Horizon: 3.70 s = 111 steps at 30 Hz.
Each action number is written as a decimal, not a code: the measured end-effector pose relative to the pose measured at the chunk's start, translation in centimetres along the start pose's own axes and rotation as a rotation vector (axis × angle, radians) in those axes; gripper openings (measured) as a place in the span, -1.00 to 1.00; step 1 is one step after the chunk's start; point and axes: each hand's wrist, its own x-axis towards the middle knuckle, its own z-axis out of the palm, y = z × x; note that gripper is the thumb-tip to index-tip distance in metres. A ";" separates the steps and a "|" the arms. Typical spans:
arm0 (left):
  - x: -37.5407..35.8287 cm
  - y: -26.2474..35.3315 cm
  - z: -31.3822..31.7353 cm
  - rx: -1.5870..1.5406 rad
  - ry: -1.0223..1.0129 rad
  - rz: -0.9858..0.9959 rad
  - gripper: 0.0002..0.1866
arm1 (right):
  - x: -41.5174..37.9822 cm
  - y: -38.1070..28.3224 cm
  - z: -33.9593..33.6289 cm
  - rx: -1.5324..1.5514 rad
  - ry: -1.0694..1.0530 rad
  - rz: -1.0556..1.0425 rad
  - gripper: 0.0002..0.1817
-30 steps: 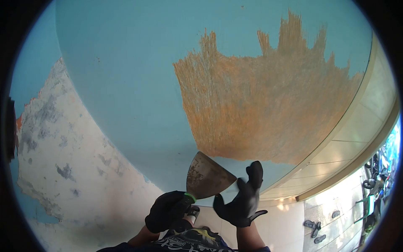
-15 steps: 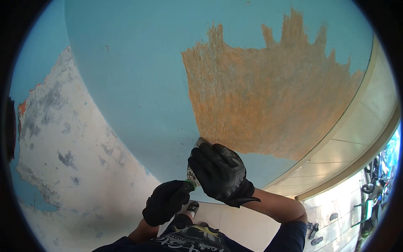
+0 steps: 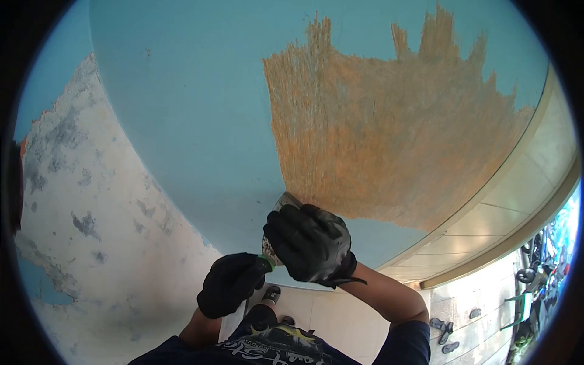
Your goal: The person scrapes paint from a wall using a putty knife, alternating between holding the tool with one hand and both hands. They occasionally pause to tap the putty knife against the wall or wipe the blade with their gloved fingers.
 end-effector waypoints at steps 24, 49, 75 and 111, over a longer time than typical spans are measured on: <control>0.1 -0.2 1.5 -0.071 0.055 -0.063 -0.83 | -0.4 0.0 -0.2 0.001 -0.010 0.098 -0.67; 0.1 1.7 -0.6 0.050 -0.005 -0.074 -0.76 | 0.0 -1.6 0.4 -0.075 0.038 0.181 -0.66; 1.4 1.5 -0.1 -0.237 0.058 -0.038 -0.78 | 3.5 -0.5 -1.6 -0.131 0.039 0.168 -0.71; 2.4 0.2 -1.0 -0.303 -0.013 -0.114 -0.79 | 2.0 -1.2 -0.2 -0.060 0.036 0.269 -0.69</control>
